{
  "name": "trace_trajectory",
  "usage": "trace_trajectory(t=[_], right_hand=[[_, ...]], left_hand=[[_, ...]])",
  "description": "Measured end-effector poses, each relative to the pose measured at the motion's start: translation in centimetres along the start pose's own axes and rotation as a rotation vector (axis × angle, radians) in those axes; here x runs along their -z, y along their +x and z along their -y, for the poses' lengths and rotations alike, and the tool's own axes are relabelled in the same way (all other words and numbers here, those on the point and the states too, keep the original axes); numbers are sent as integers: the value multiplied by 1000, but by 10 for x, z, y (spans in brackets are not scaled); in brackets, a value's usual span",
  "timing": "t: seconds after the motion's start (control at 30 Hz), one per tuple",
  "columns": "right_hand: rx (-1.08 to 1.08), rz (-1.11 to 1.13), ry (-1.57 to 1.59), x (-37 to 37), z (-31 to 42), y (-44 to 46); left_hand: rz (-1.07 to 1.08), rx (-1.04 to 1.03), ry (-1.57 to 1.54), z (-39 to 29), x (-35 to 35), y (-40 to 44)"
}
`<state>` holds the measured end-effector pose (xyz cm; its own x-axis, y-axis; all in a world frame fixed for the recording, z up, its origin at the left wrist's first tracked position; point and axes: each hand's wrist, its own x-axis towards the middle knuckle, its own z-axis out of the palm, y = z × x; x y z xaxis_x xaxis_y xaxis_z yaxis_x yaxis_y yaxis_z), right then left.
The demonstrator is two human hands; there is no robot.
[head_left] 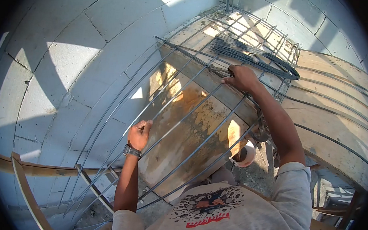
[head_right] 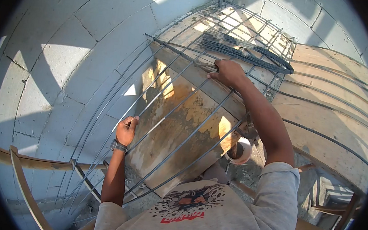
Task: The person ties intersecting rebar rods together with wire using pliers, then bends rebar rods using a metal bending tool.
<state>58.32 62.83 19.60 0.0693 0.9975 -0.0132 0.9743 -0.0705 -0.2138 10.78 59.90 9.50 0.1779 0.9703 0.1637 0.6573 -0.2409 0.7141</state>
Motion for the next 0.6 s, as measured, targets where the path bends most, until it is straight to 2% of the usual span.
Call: trace_trajectory(t=[0.13,0.17,0.3,0.33,0.43,0.5,0.53,0.6], right_hand=[[-100,-102,-22,51,-28,16],[-62,-116,-68,53,-49,23],[52,118,-216,48,-81,19],[70,219,-137,43,-85,18],[148,290,-110,55,-85,39],[207,160,-29,82,-70,64],[241,123,-6,100,-60,76],[336,-9,53,102,-51,102]], left_hand=[[18,19,63,-18,3,-2],[24,42,52,-17,2,-4],[24,93,20,-17,-2,-2],[36,100,5,-19,-1,-1],[89,172,-104,-8,-1,-2],[86,214,-230,4,-5,-3],[123,298,-238,-2,1,-1],[25,255,-298,-7,0,5]])
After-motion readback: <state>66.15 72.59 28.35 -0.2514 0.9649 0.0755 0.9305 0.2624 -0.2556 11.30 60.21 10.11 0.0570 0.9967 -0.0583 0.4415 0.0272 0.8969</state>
